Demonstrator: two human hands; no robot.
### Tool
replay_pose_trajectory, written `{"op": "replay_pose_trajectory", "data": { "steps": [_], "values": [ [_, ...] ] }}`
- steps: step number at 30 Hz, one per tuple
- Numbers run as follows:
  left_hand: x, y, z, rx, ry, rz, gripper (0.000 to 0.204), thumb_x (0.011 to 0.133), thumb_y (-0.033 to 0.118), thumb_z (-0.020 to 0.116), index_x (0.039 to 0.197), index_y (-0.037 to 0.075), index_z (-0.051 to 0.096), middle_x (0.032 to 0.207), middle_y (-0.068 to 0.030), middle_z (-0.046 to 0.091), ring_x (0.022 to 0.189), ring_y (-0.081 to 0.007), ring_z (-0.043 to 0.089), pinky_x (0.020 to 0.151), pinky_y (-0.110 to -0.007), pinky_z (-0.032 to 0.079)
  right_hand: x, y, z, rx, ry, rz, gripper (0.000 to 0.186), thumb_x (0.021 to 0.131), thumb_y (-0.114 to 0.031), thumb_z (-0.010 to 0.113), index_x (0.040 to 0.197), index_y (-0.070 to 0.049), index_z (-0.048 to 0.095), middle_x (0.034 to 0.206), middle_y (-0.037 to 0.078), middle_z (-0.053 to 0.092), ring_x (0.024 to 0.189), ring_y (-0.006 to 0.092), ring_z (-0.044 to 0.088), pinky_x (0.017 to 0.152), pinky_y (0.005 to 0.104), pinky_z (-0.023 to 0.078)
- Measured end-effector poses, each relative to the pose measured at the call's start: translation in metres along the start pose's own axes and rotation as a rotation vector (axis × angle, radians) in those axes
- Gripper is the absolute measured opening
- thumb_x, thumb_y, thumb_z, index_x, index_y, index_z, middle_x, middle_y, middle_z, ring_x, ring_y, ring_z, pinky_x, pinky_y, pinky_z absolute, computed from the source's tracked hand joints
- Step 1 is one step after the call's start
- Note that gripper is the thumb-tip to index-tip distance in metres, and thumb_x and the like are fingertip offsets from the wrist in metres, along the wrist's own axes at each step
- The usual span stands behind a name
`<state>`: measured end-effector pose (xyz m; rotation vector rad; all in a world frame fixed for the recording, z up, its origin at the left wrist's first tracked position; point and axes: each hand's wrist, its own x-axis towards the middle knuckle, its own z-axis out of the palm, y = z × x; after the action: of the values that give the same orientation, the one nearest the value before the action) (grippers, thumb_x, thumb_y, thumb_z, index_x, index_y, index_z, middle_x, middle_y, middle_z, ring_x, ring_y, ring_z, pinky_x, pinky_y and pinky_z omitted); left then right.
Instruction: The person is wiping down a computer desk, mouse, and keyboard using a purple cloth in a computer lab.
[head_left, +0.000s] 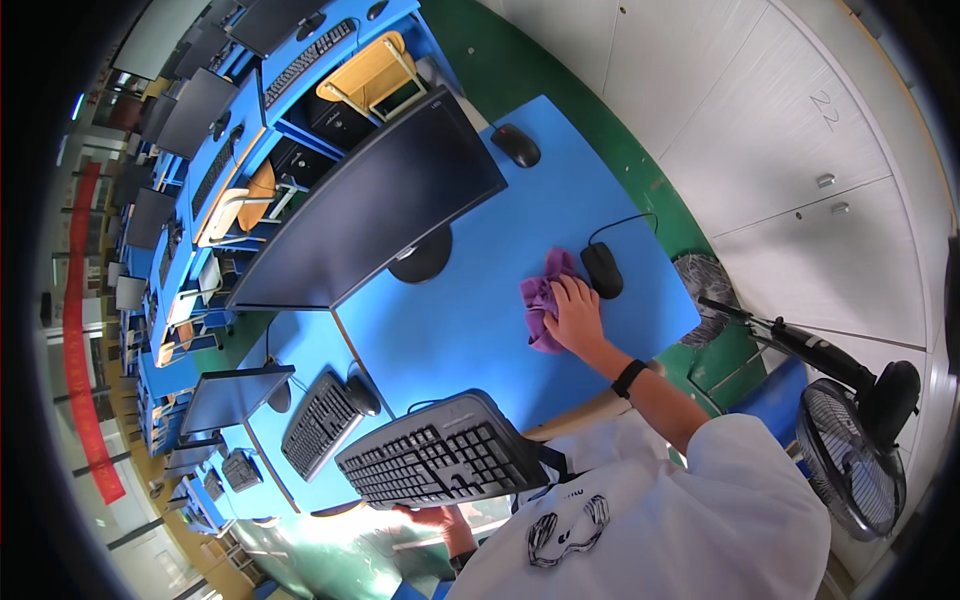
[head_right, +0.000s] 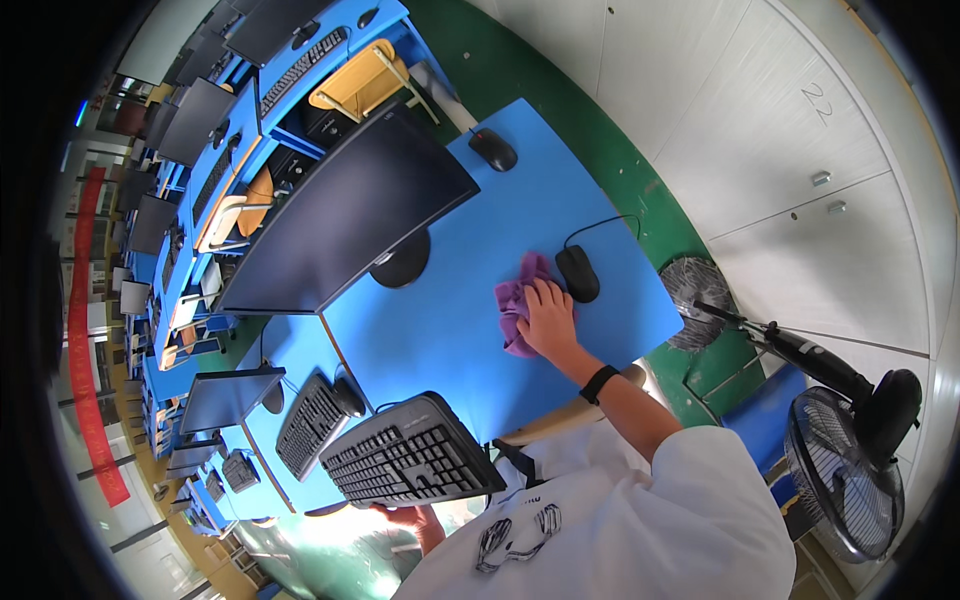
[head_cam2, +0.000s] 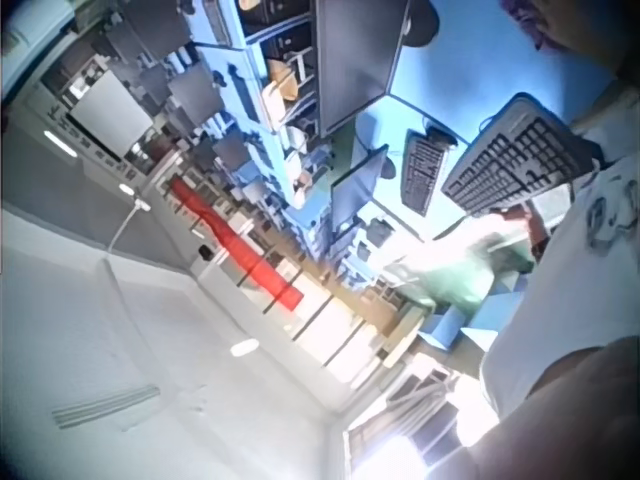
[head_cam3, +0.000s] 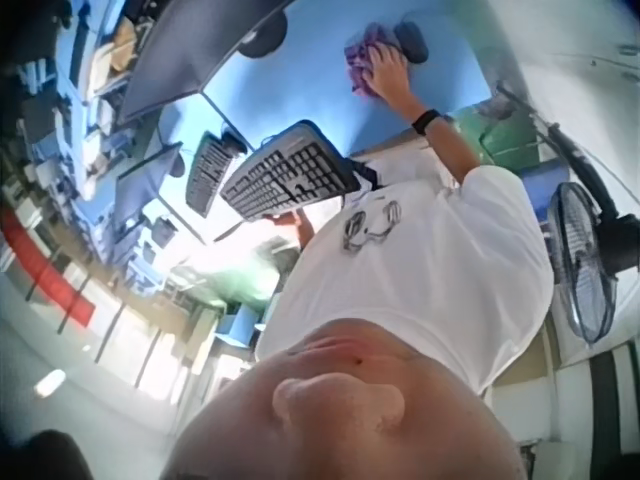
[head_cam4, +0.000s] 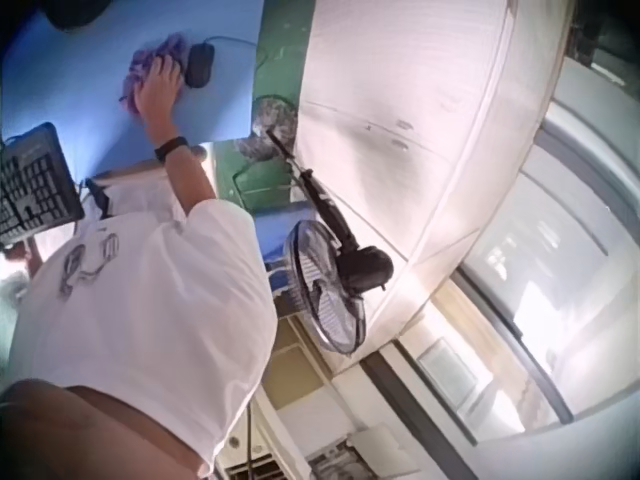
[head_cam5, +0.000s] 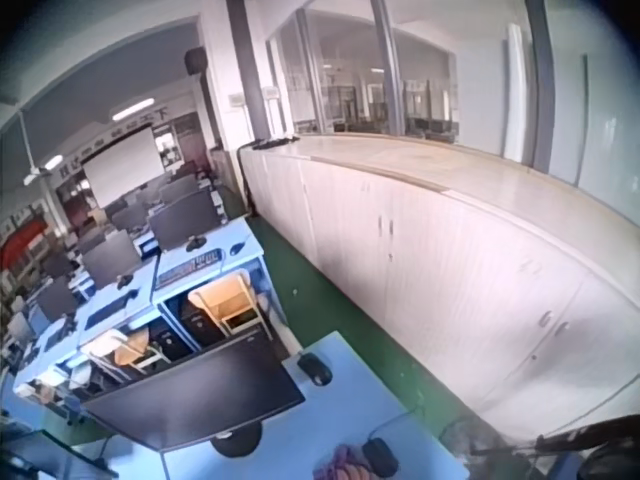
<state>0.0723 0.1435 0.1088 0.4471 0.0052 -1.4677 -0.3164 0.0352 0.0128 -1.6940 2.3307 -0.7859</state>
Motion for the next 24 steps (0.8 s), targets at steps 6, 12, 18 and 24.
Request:
{"op": "replay_pose_trajectory", "data": {
  "steps": [6,12,18,24],
  "values": [
    [-0.016,-0.027,0.005,0.099,0.071,0.047,0.068,0.085,0.039,0.059,0.14,0.011,0.032,0.143,-0.0119,0.034,0.131,-0.0333,0.033,0.108,-0.056,0.025,0.027,0.042,-0.027,0.057,0.23,0.189,0.055,0.073,-0.023,0.069,0.119,-0.001,0.047,0.115,0.017,0.049,0.104,0.0366,0.047,0.088,0.0464,0.038],
    [-0.019,-0.041,0.016,0.161,0.087,0.076,0.069,0.085,0.043,0.059,0.14,0.013,0.032,0.143,-0.0098,0.035,0.131,-0.0296,0.033,0.108,-0.054,0.026,0.043,0.068,-0.026,-0.07,-0.056,0.366,0.064,0.072,-0.024,0.071,0.124,0.001,0.044,0.114,0.021,0.048,0.099,0.0385,0.05,0.087,0.0463,0.042],
    [-0.02,-0.056,0.014,0.108,0.125,-0.041,0.071,0.082,0.042,0.063,0.139,0.011,0.035,0.139,-0.0115,0.04,0.127,-0.032,0.039,0.102,-0.055,0.035,0.05,0.084,-0.082,0.694,-0.07,0.648,0.075,0.071,-0.032,0.074,0.128,0.003,0.04,0.104,0.017,0.053,0.089,0.0271,0.058,0.073,0.0365,0.049],
    [-0.026,-0.069,-0.002,0.212,0.133,-0.142,0.066,0.083,0.039,0.063,0.136,0.009,0.038,0.138,-0.0087,0.043,0.126,-0.0274,0.041,0.106,-0.047,0.033,0.008,0.0,-0.19,0.859,-0.132,0.45,0.081,0.074,-0.035,0.072,0.133,0.003,0.032,0.099,0.015,0.058,0.084,0.0224,0.06,0.069,0.033,0.05]
  ]
}}
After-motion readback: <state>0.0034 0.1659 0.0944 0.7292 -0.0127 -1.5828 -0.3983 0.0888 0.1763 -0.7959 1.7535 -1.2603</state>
